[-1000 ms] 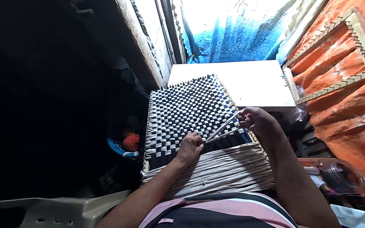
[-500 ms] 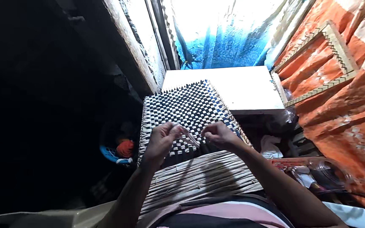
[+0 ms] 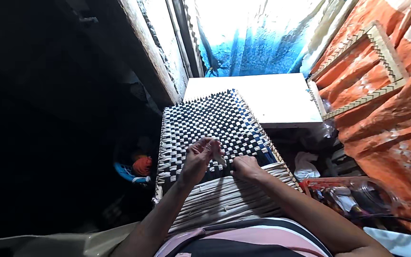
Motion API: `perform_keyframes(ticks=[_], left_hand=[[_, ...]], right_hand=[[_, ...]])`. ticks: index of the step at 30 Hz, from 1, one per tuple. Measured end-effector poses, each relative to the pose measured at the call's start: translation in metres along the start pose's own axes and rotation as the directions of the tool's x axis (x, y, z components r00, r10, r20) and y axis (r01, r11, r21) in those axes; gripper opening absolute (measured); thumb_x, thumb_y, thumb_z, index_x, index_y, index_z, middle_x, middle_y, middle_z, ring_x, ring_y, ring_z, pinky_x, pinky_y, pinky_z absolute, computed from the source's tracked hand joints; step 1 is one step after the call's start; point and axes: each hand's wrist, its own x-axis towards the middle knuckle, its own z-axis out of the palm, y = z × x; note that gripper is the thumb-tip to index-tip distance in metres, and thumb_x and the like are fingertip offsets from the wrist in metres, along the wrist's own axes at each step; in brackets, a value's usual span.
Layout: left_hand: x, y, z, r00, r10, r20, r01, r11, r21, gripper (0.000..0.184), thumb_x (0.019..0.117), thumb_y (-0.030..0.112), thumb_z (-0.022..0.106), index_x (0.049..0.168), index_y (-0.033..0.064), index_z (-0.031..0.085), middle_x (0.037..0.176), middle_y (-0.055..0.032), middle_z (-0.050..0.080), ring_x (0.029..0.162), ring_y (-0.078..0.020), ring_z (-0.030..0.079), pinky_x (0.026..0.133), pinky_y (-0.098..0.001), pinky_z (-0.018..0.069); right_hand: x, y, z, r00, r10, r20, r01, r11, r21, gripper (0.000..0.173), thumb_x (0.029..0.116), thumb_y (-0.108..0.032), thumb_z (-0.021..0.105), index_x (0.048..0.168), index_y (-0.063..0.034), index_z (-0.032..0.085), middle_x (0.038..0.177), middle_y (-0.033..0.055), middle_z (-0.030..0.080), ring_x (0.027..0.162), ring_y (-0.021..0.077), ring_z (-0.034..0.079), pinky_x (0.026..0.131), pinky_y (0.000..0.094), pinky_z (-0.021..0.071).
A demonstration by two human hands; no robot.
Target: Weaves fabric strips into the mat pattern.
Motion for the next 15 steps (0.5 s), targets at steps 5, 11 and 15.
perform_keyframes(ticks=[5, 11, 15], left_hand=[[0.008, -0.050, -0.004, 0.982, -0.071, 0.174, -0.027, 0.862, 0.507, 0.024, 0.1040, 0.012, 0.053, 0.115, 0.0023, 0.072, 0.094, -0.0025, 0.067, 0.076, -0.0057, 0.060, 0.074, -0.0242, 0.0518], [0.000, -0.083, 0.010, 0.933, -0.269, 0.237, -0.114, 0.406, 0.907, 0.029, 0.1020, 0.011, 0.049, 0.114, -0.0040, 0.071, 0.113, -0.0230, 0.065, 0.108, -0.0329, 0.064, 0.099, -0.0440, 0.0501], [-0.003, -0.085, 0.013, 0.915, -0.356, 0.188, -0.057, 0.349, 0.935, 0.030, 0.1021, 0.012, 0.049, 0.121, 0.0002, 0.070, 0.123, -0.0212, 0.061, 0.114, -0.0324, 0.062, 0.100, -0.0464, 0.0496]], right_hand=[[0.016, 0.027, -0.004, 0.999, 0.020, 0.043, -0.034, 0.942, 0.334, 0.035, 0.0940, -0.033, 0.070, 0.104, -0.0003, 0.073, 0.104, 0.0211, 0.071, 0.102, 0.0377, 0.066, 0.088, 0.0643, 0.0491], [0.027, 0.039, 0.004, 0.998, 0.002, 0.059, -0.033, 0.852, 0.523, 0.026, 0.0936, -0.025, 0.071, 0.097, 0.0011, 0.072, 0.092, 0.0138, 0.068, 0.086, 0.0247, 0.063, 0.081, 0.0520, 0.0489], [0.012, 0.027, -0.010, 0.998, -0.012, 0.067, -0.008, 0.956, 0.292, 0.026, 0.0997, -0.023, 0.062, 0.110, -0.0016, 0.074, 0.110, 0.0189, 0.071, 0.106, 0.0338, 0.066, 0.093, 0.0595, 0.0488]])
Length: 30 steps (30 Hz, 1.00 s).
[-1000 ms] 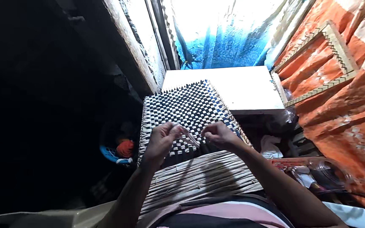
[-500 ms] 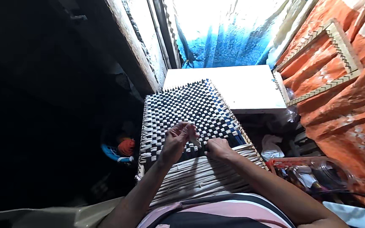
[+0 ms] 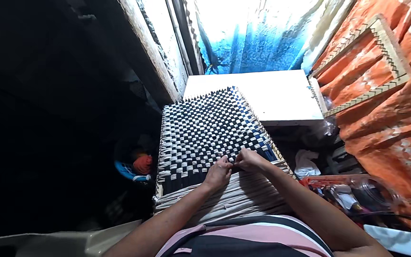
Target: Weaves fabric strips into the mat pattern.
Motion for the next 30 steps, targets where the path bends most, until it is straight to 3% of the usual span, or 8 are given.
perform_keyframes(ticks=[7, 12, 14, 18, 20, 23, 27, 30], left_hand=[[-0.006, -0.004, 0.005, 0.994, 0.087, -0.068, -0.095, 0.988, -0.125, 0.033, 0.0952, 0.003, 0.050, 0.119, -0.0009, 0.071, 0.138, -0.0261, 0.049, 0.134, -0.0394, 0.042, 0.114, -0.0513, 0.0328], [-0.006, -0.011, 0.008, 0.976, 0.161, -0.148, -0.186, 0.967, -0.174, 0.031, 0.0931, 0.005, 0.052, 0.115, -0.0010, 0.074, 0.141, -0.0255, 0.048, 0.135, -0.0384, 0.042, 0.115, -0.0483, 0.0328], [-0.006, -0.014, 0.010, 0.951, 0.185, -0.247, -0.238, 0.949, -0.207, 0.027, 0.0925, 0.009, 0.057, 0.110, 0.0022, 0.077, 0.135, -0.0234, 0.053, 0.130, -0.0345, 0.048, 0.112, -0.0444, 0.0376], [-0.004, -0.015, 0.005, 0.908, 0.117, -0.402, -0.251, 0.920, -0.300, 0.016, 0.0877, 0.013, 0.072, 0.100, 0.0043, 0.078, 0.121, -0.0171, 0.062, 0.109, -0.0173, 0.059, 0.093, -0.0265, 0.0494], [-0.005, -0.016, 0.003, 0.911, 0.070, -0.406, -0.217, 0.920, -0.328, 0.018, 0.0854, 0.014, 0.076, 0.101, 0.0055, 0.076, 0.119, -0.0147, 0.060, 0.095, -0.0101, 0.060, 0.078, -0.0191, 0.0503], [-0.006, -0.013, -0.002, 0.923, 0.042, -0.383, -0.169, 0.938, -0.304, 0.014, 0.0871, 0.016, 0.077, 0.099, 0.0081, 0.079, 0.113, -0.0129, 0.063, 0.095, -0.0100, 0.061, 0.080, -0.0198, 0.0508], [-0.002, -0.009, -0.011, 0.945, 0.083, -0.316, -0.153, 0.967, -0.202, 0.013, 0.0909, 0.015, 0.073, 0.099, 0.0071, 0.081, 0.104, -0.0142, 0.069, 0.099, -0.0154, 0.065, 0.092, -0.0263, 0.0514], [0.008, -0.008, -0.012, 0.936, 0.184, -0.299, -0.207, 0.977, -0.045, 0.015, 0.0911, 0.011, 0.068, 0.097, 0.0031, 0.079, 0.094, -0.0161, 0.070, 0.087, -0.0206, 0.067, 0.084, -0.0315, 0.0545]], right_hand=[[-0.023, -0.025, 0.013, 0.985, 0.082, -0.155, -0.121, 0.958, -0.259, 0.023, 0.0999, -0.015, 0.056, 0.111, -0.0006, 0.071, 0.118, 0.0219, 0.069, 0.116, 0.0406, 0.064, 0.091, 0.0613, 0.0492], [-0.012, -0.014, 0.012, 0.973, 0.128, -0.190, -0.126, 0.992, 0.024, 0.027, 0.0958, -0.028, 0.064, 0.107, -0.0062, 0.075, 0.115, 0.0177, 0.071, 0.114, 0.0348, 0.065, 0.095, 0.0594, 0.0490], [-0.006, -0.005, 0.007, 0.966, 0.142, -0.217, -0.090, 0.968, 0.234, 0.027, 0.0933, -0.031, 0.069, 0.097, -0.0050, 0.076, 0.100, 0.0157, 0.072, 0.099, 0.0313, 0.067, 0.087, 0.0575, 0.0508], [-0.012, 0.015, -0.018, 0.914, 0.208, -0.350, 0.152, 0.623, 0.767, 0.027, 0.0977, -0.016, 0.064, 0.072, -0.0062, 0.061, 0.056, -0.0046, 0.049, 0.046, 0.0032, 0.040, 0.045, 0.0227, 0.0364], [-0.021, 0.024, -0.036, 0.909, 0.296, -0.293, 0.174, 0.370, 0.913, 0.023, 0.1006, -0.018, 0.058, 0.080, -0.0093, 0.060, 0.058, -0.0067, 0.048, 0.046, 0.0024, 0.039, 0.045, 0.0207, 0.0359], [-0.030, 0.046, -0.049, 0.922, 0.289, -0.259, 0.221, 0.157, 0.963, 0.019, 0.0965, -0.014, 0.056, 0.077, -0.0162, 0.054, 0.061, -0.0074, 0.045, 0.047, 0.0019, 0.037, 0.044, 0.0180, 0.0320], [-0.038, 0.056, -0.046, 0.914, 0.351, -0.206, 0.216, 0.011, 0.976, 0.024, 0.0971, -0.011, 0.056, 0.074, -0.0151, 0.052, 0.060, -0.0051, 0.046, 0.048, 0.0038, 0.039, 0.046, 0.0184, 0.0361], [-0.039, 0.057, -0.044, 0.927, 0.325, -0.190, 0.222, -0.064, 0.973, 0.027, 0.1009, -0.014, 0.047, 0.073, -0.0152, 0.049, 0.056, -0.0062, 0.041, 0.044, 0.0026, 0.036, 0.043, 0.0162, 0.0343]])
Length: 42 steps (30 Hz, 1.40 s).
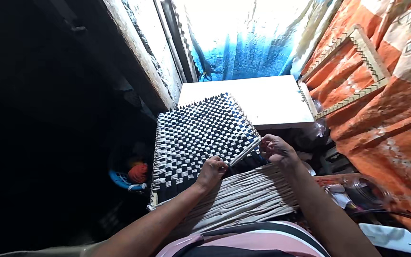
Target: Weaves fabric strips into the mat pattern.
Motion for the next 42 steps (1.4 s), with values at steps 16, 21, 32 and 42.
perform_keyframes(ticks=[16, 21, 32, 42], left_hand=[[0.012, 0.071, -0.034, 0.975, 0.058, -0.213, -0.128, 0.936, -0.329, 0.020, 0.0975, 0.023, 0.068, 0.100, 0.0046, 0.074, 0.090, -0.0027, 0.070, 0.085, -0.0062, 0.067, 0.080, -0.0245, 0.0571], [0.008, 0.065, -0.074, 0.961, -0.253, -0.112, 0.169, 0.857, -0.487, 0.016, 0.1013, 0.017, 0.061, 0.095, 0.0059, 0.070, 0.093, -0.0017, 0.065, 0.080, -0.0092, 0.062, 0.073, -0.0298, 0.0538], [0.014, 0.036, -0.067, 0.954, -0.291, -0.068, 0.044, 0.360, -0.932, 0.027, 0.1088, 0.006, 0.035, 0.105, 0.0008, 0.061, 0.109, -0.0155, 0.072, 0.106, -0.0256, 0.071, 0.098, -0.0434, 0.0564], [0.014, 0.017, -0.011, 0.999, 0.033, 0.036, -0.017, 0.924, -0.382, 0.025, 0.1033, 0.018, 0.056, 0.106, 0.0015, 0.075, 0.100, -0.0079, 0.068, 0.091, -0.0111, 0.063, 0.085, -0.0278, 0.0524]], right_hand=[[-0.059, -0.001, 0.074, 0.851, -0.320, 0.416, 0.476, 0.806, -0.353, 0.016, 0.0971, -0.007, 0.064, 0.082, -0.0025, 0.068, 0.064, -0.0015, 0.059, 0.054, 0.0032, 0.051, 0.053, 0.0202, 0.0460], [-0.035, 0.012, 0.063, 0.824, -0.320, 0.468, 0.566, 0.510, -0.647, 0.021, 0.1016, -0.012, 0.062, 0.087, -0.0018, 0.071, 0.064, 0.0019, 0.059, 0.053, 0.0077, 0.049, 0.052, 0.0272, 0.0427], [-0.017, 0.052, 0.054, 0.972, 0.040, 0.232, 0.233, -0.301, -0.925, 0.037, 0.1035, -0.034, 0.054, 0.105, -0.0008, 0.071, 0.108, 0.0219, 0.071, 0.110, 0.0397, 0.066, 0.089, 0.0600, 0.0494], [0.012, 0.050, 0.029, 0.965, 0.100, 0.242, 0.229, 0.123, -0.966, 0.031, 0.0939, -0.032, 0.069, 0.098, -0.0020, 0.074, 0.093, 0.0167, 0.070, 0.090, 0.0323, 0.066, 0.082, 0.0598, 0.0504]])
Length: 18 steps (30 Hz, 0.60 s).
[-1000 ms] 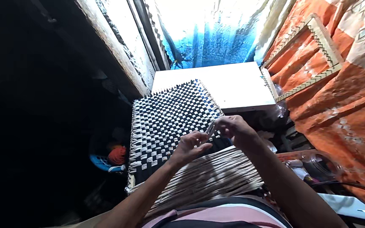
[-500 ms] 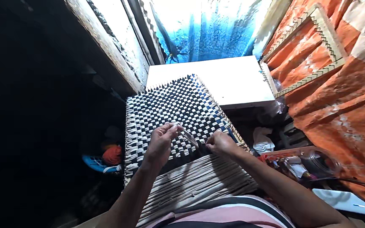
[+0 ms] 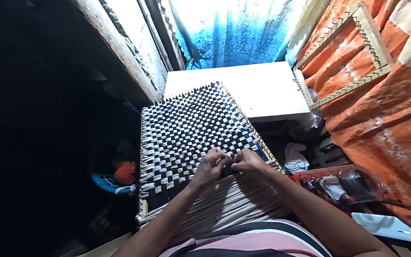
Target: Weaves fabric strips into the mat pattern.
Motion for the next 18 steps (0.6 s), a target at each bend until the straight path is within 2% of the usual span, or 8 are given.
perform_keyframes(ticks=[3, 6, 7, 9, 10, 12, 14, 18], left_hand=[[-0.004, -0.013, 0.024, 0.985, -0.128, 0.113, 0.096, 0.962, 0.257, 0.024, 0.0985, 0.013, 0.058, 0.104, -0.0021, 0.076, 0.106, -0.0210, 0.065, 0.102, -0.0264, 0.063, 0.094, -0.0380, 0.0504], [-0.003, -0.012, 0.038, 0.965, -0.230, 0.122, 0.169, 0.910, 0.379, 0.023, 0.0971, 0.012, 0.058, 0.107, 0.0013, 0.076, 0.111, -0.0200, 0.063, 0.104, -0.0276, 0.063, 0.095, -0.0395, 0.0519], [-0.003, -0.014, 0.040, 0.971, -0.217, 0.098, 0.166, 0.911, 0.378, 0.024, 0.0973, 0.013, 0.057, 0.106, 0.0017, 0.077, 0.110, -0.0199, 0.063, 0.105, -0.0290, 0.062, 0.095, -0.0410, 0.0511], [-0.004, -0.019, 0.043, 0.986, -0.155, 0.061, 0.126, 0.933, 0.337, 0.026, 0.0983, 0.013, 0.054, 0.105, -0.0006, 0.075, 0.113, -0.0222, 0.062, 0.114, -0.0342, 0.058, 0.103, -0.0456, 0.0455], [-0.005, -0.022, 0.044, 0.991, -0.129, 0.049, 0.108, 0.946, 0.305, 0.027, 0.0979, 0.012, 0.052, 0.104, -0.0013, 0.074, 0.115, -0.0230, 0.061, 0.118, -0.0363, 0.055, 0.106, -0.0487, 0.0413], [-0.007, -0.025, 0.045, 0.994, -0.105, 0.016, 0.098, 0.963, 0.252, 0.027, 0.0970, 0.009, 0.051, 0.102, -0.0012, 0.075, 0.117, -0.0224, 0.060, 0.120, -0.0358, 0.052, 0.108, -0.0484, 0.0385], [-0.009, -0.027, 0.047, 0.996, -0.089, -0.016, 0.091, 0.969, 0.228, 0.026, 0.0975, 0.008, 0.051, 0.099, -0.0012, 0.075, 0.117, -0.0213, 0.059, 0.120, -0.0335, 0.052, 0.107, -0.0460, 0.0389], [-0.012, -0.029, 0.051, 0.995, 0.013, -0.100, 0.012, 0.968, 0.252, 0.022, 0.0948, 0.007, 0.055, 0.096, 0.0000, 0.076, 0.113, -0.0209, 0.060, 0.113, -0.0314, 0.055, 0.102, -0.0431, 0.0426]], right_hand=[[0.001, 0.003, 0.001, 1.000, 0.015, -0.008, -0.014, 0.996, 0.093, 0.027, 0.0906, -0.028, 0.072, 0.090, -0.0010, 0.071, 0.083, 0.0119, 0.066, 0.079, 0.0256, 0.062, 0.075, 0.0529, 0.0488], [-0.001, 0.003, 0.000, 1.000, 0.017, 0.022, -0.019, 0.995, 0.100, 0.024, 0.0925, -0.024, 0.070, 0.094, 0.0000, 0.070, 0.084, 0.0120, 0.065, 0.079, 0.0238, 0.060, 0.075, 0.0499, 0.0484], [-0.003, 0.001, -0.002, 0.999, 0.000, 0.036, -0.001, 0.999, 0.051, 0.025, 0.0956, -0.024, 0.068, 0.099, 0.0004, 0.071, 0.090, 0.0141, 0.067, 0.084, 0.0256, 0.062, 0.079, 0.0510, 0.0494], [-0.010, -0.005, -0.008, 0.999, -0.005, 0.048, 0.010, 0.993, -0.116, 0.025, 0.1000, -0.020, 0.061, 0.112, -0.0025, 0.073, 0.110, 0.0187, 0.071, 0.108, 0.0334, 0.066, 0.095, 0.0584, 0.0490], [-0.015, -0.009, -0.009, 1.000, 0.009, 0.028, -0.004, 0.981, -0.192, 0.024, 0.0978, -0.016, 0.060, 0.115, -0.0053, 0.074, 0.115, 0.0186, 0.071, 0.114, 0.0355, 0.065, 0.097, 0.0603, 0.0480], [-0.022, -0.015, -0.006, 0.999, 0.034, -0.029, -0.041, 0.958, -0.285, 0.025, 0.0954, -0.013, 0.061, 0.116, -0.0086, 0.074, 0.118, 0.0178, 0.071, 0.117, 0.0372, 0.064, 0.096, 0.0608, 0.0482], [-0.024, -0.017, -0.002, 0.997, 0.042, -0.068, -0.062, 0.947, -0.315, 0.025, 0.1001, -0.020, 0.060, 0.119, -0.0093, 0.074, 0.119, 0.0177, 0.071, 0.117, 0.0372, 0.065, 0.097, 0.0595, 0.0488], [-0.018, -0.011, 0.006, 0.993, 0.025, -0.113, -0.043, 0.987, -0.158, 0.025, 0.1005, -0.022, 0.060, 0.114, -0.0083, 0.075, 0.116, 0.0156, 0.072, 0.116, 0.0335, 0.065, 0.099, 0.0575, 0.0486]])
